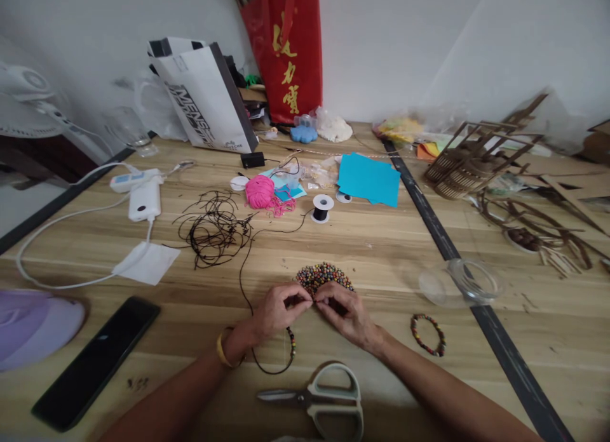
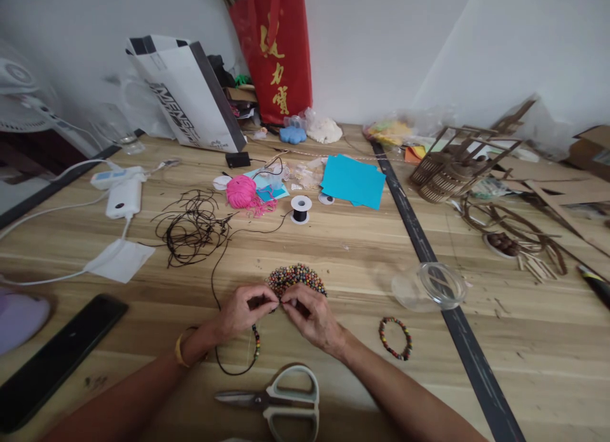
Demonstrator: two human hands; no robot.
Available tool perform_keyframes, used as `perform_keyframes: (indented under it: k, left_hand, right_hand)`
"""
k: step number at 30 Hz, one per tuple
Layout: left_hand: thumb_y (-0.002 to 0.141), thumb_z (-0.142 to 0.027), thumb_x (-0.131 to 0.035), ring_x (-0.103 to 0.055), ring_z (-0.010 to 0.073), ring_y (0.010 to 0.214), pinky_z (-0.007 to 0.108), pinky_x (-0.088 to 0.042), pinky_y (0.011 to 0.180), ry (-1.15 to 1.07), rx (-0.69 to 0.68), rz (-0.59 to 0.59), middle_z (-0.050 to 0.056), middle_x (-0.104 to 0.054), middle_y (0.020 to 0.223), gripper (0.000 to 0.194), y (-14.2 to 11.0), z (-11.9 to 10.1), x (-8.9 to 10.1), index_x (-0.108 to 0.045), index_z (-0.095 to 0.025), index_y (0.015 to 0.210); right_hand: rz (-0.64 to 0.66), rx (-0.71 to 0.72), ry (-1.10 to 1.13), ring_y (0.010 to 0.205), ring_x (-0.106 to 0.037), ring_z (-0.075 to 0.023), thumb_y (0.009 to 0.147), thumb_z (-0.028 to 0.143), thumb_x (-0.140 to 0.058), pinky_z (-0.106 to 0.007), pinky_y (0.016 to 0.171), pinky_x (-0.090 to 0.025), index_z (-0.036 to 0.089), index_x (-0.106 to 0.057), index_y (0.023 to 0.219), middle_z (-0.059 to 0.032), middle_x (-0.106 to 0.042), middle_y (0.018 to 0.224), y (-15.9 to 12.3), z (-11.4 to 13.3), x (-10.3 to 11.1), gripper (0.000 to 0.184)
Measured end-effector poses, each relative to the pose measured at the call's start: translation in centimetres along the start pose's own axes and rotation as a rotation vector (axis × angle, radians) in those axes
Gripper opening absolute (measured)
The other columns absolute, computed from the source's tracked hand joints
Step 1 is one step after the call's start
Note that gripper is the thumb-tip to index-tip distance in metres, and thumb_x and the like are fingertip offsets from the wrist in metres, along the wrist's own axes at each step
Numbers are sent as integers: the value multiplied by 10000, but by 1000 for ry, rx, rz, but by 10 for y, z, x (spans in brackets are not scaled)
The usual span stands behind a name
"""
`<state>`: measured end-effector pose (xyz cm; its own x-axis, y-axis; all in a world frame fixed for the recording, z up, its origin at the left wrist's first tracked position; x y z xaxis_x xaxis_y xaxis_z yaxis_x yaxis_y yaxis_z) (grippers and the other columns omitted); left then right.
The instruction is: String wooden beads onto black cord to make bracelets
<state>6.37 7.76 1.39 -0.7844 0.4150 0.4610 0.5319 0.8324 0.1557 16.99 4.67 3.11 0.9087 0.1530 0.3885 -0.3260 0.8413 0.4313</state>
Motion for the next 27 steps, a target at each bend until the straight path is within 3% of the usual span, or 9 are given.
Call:
perform_keyframes:
  k: [27]
  left_hand:
    - [781,-174,-604,-592,134,641,228,-457,638,15,15,11,35,-681,682,98,1,0,0,-663,-139,710]
  right_hand:
    - [12,0,-5,777,-604,-166,915,186,-527,-283,688,-500,181,-609,934,-72,-635,835,0,0,-1,85]
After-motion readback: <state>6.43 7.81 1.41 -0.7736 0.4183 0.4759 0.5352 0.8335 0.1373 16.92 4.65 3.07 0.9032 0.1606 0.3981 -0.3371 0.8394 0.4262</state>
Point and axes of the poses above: each hand's wrist, its own y-axis towards the middle knuckle, its own x-axis out of the back of the hand, z = x × y, the point moved 10 cm from there along y, towards the middle knuckle
